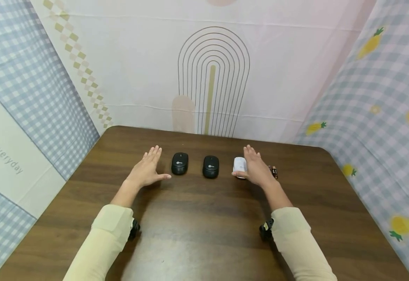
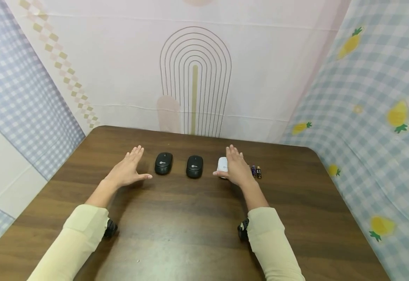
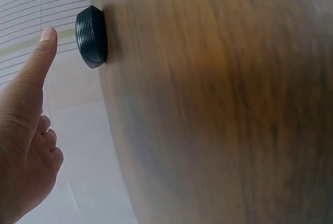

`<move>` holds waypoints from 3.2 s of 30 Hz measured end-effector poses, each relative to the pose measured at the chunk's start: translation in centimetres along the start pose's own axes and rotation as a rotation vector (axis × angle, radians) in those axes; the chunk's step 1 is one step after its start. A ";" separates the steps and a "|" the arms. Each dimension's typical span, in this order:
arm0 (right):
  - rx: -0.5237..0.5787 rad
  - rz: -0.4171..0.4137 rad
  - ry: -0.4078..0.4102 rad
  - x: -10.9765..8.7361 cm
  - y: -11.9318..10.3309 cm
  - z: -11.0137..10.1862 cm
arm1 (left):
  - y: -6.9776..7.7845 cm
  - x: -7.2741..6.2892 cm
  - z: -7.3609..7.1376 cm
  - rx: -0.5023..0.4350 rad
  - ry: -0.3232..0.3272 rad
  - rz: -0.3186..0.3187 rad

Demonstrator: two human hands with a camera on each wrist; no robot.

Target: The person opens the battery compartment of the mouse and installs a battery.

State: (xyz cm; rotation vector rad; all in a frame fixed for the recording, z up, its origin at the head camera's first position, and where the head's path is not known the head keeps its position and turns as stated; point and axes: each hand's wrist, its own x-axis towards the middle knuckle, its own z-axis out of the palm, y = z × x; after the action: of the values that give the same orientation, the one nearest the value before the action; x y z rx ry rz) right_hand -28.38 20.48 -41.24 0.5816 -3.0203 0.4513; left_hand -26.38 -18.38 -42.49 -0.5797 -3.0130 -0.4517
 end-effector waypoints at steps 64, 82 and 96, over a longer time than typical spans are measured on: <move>-0.225 -0.182 -0.238 8.3 -14.8 8.7 | 2.5 3.3 3.6 -0.037 -0.222 -0.099; -0.173 -0.206 -0.192 7.6 -14.5 8.6 | 3.5 3.6 3.2 -0.081 -0.199 -0.127; -0.123 -0.321 0.045 7.0 -14.4 7.7 | 4.4 3.0 2.0 -0.083 0.018 -0.017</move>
State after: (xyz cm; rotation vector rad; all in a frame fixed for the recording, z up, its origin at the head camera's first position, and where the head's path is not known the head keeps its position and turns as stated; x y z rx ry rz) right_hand -29.43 3.00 -44.00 1.0070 -2.8109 0.2552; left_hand -27.52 -12.79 -42.92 -0.5512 -2.9961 -0.5818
